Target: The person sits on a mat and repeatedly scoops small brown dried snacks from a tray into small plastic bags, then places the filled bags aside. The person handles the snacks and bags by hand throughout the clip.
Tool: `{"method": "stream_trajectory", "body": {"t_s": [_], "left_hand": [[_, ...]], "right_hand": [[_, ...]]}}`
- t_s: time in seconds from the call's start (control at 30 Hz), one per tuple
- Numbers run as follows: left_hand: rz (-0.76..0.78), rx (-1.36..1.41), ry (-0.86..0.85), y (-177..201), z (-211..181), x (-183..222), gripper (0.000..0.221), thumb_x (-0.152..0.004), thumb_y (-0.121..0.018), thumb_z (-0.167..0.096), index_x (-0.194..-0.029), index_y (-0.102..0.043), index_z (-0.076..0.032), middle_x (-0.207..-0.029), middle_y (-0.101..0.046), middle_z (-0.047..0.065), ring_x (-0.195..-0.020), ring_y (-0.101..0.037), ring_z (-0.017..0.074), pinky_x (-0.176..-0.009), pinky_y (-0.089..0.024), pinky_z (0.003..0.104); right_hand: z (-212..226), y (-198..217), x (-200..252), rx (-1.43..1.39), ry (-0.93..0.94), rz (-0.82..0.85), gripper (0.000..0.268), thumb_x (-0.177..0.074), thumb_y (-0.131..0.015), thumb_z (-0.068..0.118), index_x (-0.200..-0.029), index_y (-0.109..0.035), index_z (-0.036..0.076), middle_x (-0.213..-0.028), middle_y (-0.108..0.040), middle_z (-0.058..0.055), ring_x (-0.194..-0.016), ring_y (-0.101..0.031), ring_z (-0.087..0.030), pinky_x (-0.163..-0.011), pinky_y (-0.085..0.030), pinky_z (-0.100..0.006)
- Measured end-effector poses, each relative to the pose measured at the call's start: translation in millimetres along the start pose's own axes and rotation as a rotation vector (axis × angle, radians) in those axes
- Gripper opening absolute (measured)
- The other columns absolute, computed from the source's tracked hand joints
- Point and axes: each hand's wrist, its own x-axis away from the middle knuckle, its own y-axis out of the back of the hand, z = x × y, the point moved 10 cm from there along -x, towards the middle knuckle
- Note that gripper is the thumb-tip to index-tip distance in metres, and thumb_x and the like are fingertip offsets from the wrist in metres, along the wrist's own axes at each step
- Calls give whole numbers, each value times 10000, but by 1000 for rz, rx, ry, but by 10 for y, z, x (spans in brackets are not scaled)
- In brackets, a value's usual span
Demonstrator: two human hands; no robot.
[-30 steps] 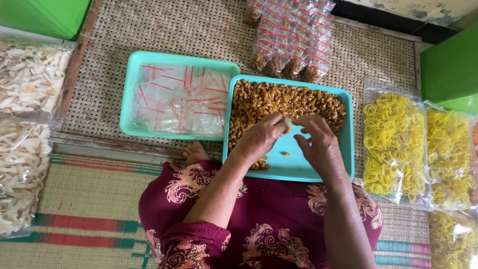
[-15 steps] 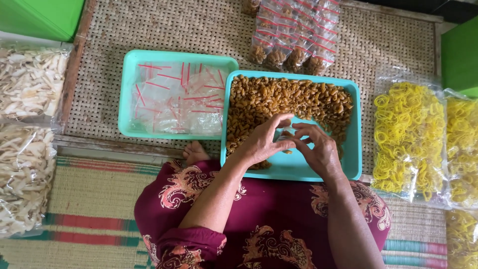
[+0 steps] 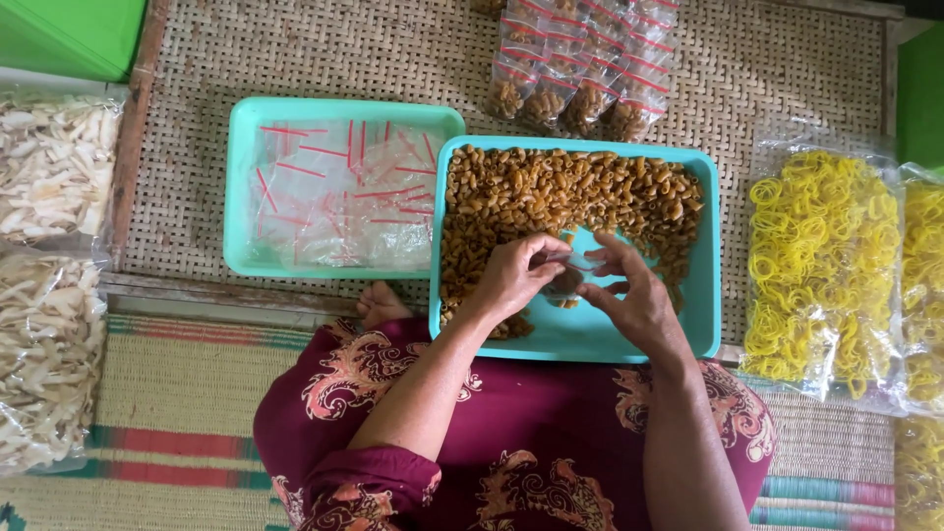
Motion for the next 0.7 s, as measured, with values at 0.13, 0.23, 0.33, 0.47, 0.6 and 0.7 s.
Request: {"method": "stream_trajectory", "body": {"t_s": [0.13,0.23,0.33,0.47,0.6,0.7], "left_hand": [[-8,41,11,-19,-2,15,258,-915,-734,-77,-1166,-766,-126,-1038,-777,160,-1001,-746,290,-843,-626,416],[-1,48,12,-30,-43,31,217,-931,-713,-68,-1128,-781,-127,-1023,-790,119,-999,-751,261,-835,-628,391],[-12,50,32,14,-72,36,221,-946,-677,-64,-1140,-775,-104,-1032,-785,148,-1035,-736,300,-868,-620,419],[-37,64,60,73,-53,59,238,-960,-692,-170,-1186,-756,-130,-1057,-775,147,-1054,-730,289,-898,-613,436],[-48,80,118,90,-80,123,274,-948,-736,-312,-1175,-748,-159,-1049,-785,86,-1033,-744,237,-885,-615,405],[-29,117,72,68,-111,139,326,-936,-768,-292,-1198,-731,-103,-1059,-776,134,-1059,-729,296,-894,-603,425]], "right_hand": [[-141,-123,-35,69,-126,46,685,-820,-854,251,-1456,-605,205,-1103,-717,-177,-960,-712,-297,-859,-594,-420],[-285,-143,-77,127,-160,7,545,-802,-853,250,-1325,-701,255,-1081,-743,-139,-934,-727,-285,-851,-595,-391],[-418,-149,-107,95,-167,-37,421,-804,-850,274,-1212,-749,248,-1018,-766,-73,-847,-723,-218,-786,-595,-345],[-277,-168,-68,-93,-139,-65,391,-836,-851,236,-1209,-750,175,-987,-749,-114,-880,-710,-185,-805,-603,-347],[-220,-192,-44,-329,-87,-84,371,-864,-850,212,-1186,-732,71,-998,-702,-83,-958,-648,-131,-859,-584,-334],[-254,-223,-53,-350,-67,-80,319,-882,-839,226,-1148,-741,79,-977,-712,-34,-961,-642,-96,-844,-569,-298]]}}
